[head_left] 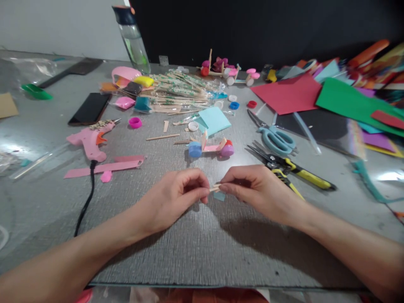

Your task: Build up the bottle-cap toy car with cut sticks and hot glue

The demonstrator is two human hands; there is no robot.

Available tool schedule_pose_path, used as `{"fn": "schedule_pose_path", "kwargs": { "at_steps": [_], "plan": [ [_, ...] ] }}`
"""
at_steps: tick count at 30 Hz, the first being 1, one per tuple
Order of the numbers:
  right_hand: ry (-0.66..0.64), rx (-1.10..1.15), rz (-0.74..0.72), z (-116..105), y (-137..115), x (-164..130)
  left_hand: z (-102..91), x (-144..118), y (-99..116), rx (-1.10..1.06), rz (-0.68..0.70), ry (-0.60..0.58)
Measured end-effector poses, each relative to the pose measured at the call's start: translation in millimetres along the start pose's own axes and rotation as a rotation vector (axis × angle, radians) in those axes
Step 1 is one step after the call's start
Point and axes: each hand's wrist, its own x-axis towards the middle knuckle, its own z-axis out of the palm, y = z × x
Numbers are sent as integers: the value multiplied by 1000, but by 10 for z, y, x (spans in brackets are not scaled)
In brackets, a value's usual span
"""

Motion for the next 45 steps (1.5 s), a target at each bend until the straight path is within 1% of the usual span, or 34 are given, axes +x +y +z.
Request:
{"fn": "schedule_pose_path", "kwargs": {
  "at_steps": [4, 7, 10, 13, 16, 18, 20, 22, 26, 29, 32, 36, 41, 45],
  "plan": [
    [-56, 132, 62, 5, 2, 16, 12, 2, -10, -67, -17, 15],
    [-81, 311, 137, 19, 21, 28, 17, 4, -7, -210, -24, 58],
    [-22, 532, 160, 47, 21, 22, 44, 5, -13, -387, -32, 65],
    [59, 757, 144, 100, -34, 5, 131, 2, -35, -454, 26, 82],
    [83, 925, 162, 180, -110, -6, 246, -9, -21, -546, 132, 145],
    [86, 976, 158, 237, -144, -9, 293, -19, 21, -636, 147, 208],
    [94, 969, 135, 282, -157, -11, 303, -28, 71, -679, 117, 262],
    [108, 916, 115, 310, -154, -13, 290, -33, 103, -666, 75, 294],
    [139, 806, 84, 326, -140, -18, 261, -38, 93, -614, 52, 333],
    [171, 792, 49, 329, -133, -22, 253, -46, 73, -589, 62, 346],
    [192, 791, 45, 334, -125, -22, 245, -56, 78, -572, 47, 348],
    [179, 779, 54, 330, -127, -8, 233, -62, 92, -534, 29, 367],
    [151, 734, 69, 310, -145, 2, 222, -73, 99, -426, 65, 407],
    [133, 769, 60, 307, -148, -3, 223, -79, 101, -361, 93, 422]
  ]
}}
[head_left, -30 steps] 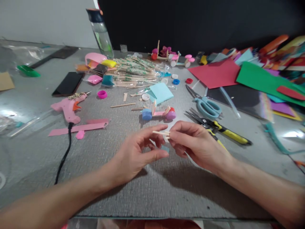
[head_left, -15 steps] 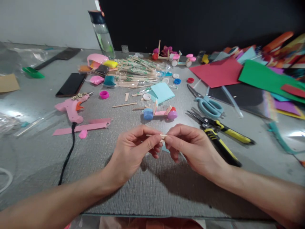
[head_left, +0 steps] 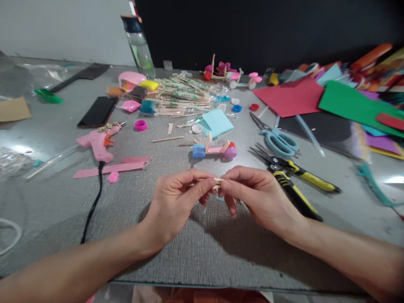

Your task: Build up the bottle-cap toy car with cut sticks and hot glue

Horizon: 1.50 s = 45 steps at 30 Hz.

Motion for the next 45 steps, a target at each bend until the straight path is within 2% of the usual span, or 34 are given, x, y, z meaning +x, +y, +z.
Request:
{"fn": "schedule_pose_path", "kwargs": {
  "at_steps": [6, 12, 18, 25, 30, 35, 40, 45],
  "plan": [
    [11, 10, 11, 7, 5, 15, -6, -3, -33, 35, 23, -20],
    [31, 133, 35, -22, 17, 15, -14, 10, -100, 19, 63, -94],
    [-72, 242, 88, 0, 34, -22, 17, 34, -60, -205, 18, -162],
    [-79, 71, 32, -21, 11, -17, -19, 58, 15, -222, -127, -172],
    [-100, -48, 61, -57, -69, -6, -66, 92, 21, -291, -181, -167],
    [-127, -128, 46, -59, -91, -23, -73, 93, 48, -300, -242, -239],
    [-146, -209, 99, -57, -119, -51, -59, 61, 95, -204, -254, -275],
    [-170, -201, 116, -47, -135, -54, -45, 48, 122, -127, -208, -282]
  ]
}}
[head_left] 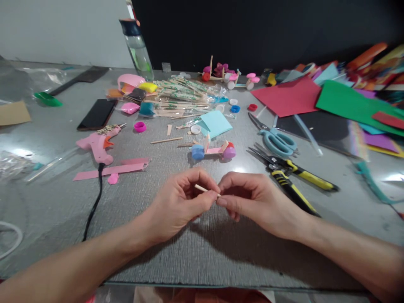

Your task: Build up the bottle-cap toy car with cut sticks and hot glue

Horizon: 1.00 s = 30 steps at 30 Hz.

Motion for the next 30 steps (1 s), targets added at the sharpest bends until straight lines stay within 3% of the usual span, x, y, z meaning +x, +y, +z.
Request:
{"fn": "schedule_pose_path", "kwargs": {
  "at_steps": [6, 11, 17, 24, 28, 30],
  "plan": [
    [30, 78, 51, 23, 31, 18, -28, -2, -16, -16, 18, -23],
    [83, 148, 4, 7, 55, 28, -33, 45, -97, -189, -10, -62],
    [190, 157, -114, 27, 102, 49, 34, 51, -267, -154, 108, 55],
    [223, -81, -189, 122, 87, 51, 63, 25, -350, -140, 139, 172],
    [150, -304, -192, 21, 10, 41, 35, 44, -301, -180, 107, 150],
    [144, -293, -198, -43, -33, 52, 21, 54, -266, -185, 66, 114]
  ]
}}
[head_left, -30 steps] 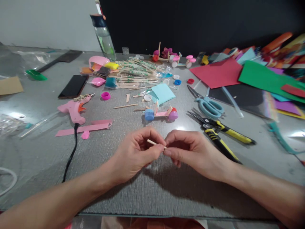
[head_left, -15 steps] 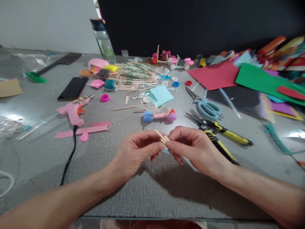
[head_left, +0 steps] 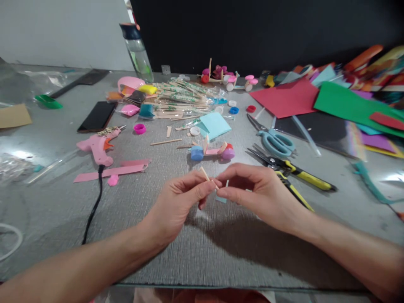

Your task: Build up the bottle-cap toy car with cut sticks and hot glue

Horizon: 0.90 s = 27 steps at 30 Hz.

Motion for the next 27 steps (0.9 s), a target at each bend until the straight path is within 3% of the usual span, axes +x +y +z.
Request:
{"fn": "schedule_pose_path", "kwargs": {
  "at_steps": [4, 7, 11, 15, 19, 27],
  "plan": [
    [-35, 140, -31, -55, -30, 53, -8, 13, 50, 144, -28, -92],
    [-36, 99, -56, -54, -21, 58, -36, 18, 45, 411, 119, -137],
    [-64, -118, -154, -68, 57, 33, -127, 49, -3, 829, 375, -148],
    [-72, -412, -355, -90, 168, 27, -206, 101, -66, 1066, 486, -197],
    [-98, -574, -450, -103, 225, 37, -216, 143, -114, 1153, 491, -229],
    [-141, -715, -437, -89, 186, 28, -163, 138, -107, 1058, 402, -233]
  ]
}}
